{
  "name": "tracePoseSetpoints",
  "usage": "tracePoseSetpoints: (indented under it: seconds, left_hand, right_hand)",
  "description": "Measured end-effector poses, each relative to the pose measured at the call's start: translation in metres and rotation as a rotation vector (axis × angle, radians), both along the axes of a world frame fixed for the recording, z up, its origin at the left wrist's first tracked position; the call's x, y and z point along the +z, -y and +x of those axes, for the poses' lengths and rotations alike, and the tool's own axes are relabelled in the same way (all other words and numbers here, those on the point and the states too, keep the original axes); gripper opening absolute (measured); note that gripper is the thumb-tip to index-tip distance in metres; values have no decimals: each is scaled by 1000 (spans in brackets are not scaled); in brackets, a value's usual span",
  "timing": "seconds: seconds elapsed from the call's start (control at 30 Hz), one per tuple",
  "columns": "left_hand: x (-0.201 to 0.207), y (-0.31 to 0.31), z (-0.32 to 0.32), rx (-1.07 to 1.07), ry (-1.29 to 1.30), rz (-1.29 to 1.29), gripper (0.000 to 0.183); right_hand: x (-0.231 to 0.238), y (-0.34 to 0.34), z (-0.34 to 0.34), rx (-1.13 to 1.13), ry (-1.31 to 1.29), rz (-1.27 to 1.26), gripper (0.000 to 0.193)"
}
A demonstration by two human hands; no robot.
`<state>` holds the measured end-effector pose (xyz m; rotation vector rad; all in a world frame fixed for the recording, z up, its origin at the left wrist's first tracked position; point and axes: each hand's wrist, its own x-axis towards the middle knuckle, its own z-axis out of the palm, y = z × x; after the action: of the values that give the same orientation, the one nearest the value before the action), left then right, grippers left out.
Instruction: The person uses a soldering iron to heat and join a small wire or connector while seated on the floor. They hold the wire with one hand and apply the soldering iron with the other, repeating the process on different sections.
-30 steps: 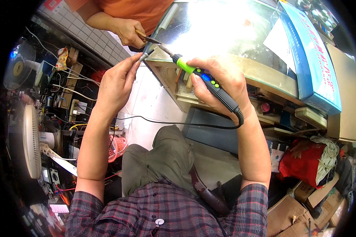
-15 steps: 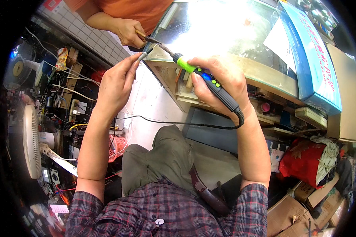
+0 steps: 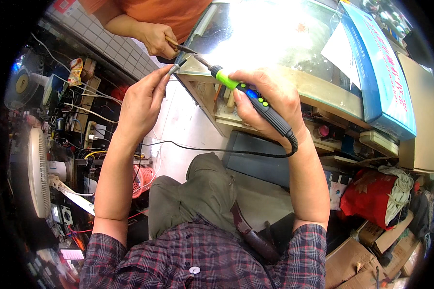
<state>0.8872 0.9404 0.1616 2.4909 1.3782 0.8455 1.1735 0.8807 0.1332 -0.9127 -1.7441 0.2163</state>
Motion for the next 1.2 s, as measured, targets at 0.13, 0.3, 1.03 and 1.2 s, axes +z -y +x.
tracePoseSetpoints:
  seconds: [0.13,0.3,1.03,1.2]
  left_hand:
    - [1,2,-1,0,8,0,33]
    - [1,2,0,-5,11,1,33]
    - [-11,-6,3,-9,15,3,33]
    - [-8,-8,-3,-13,11,11,33]
  right_hand:
    - [5,3,-1,1,7,-19,30]
    - [4,3,-1,2,1,-24,30]
    - [-11,-9,2,1,-22,20,29]
    - [-5,-5,-3,-26,-46,-26,29]
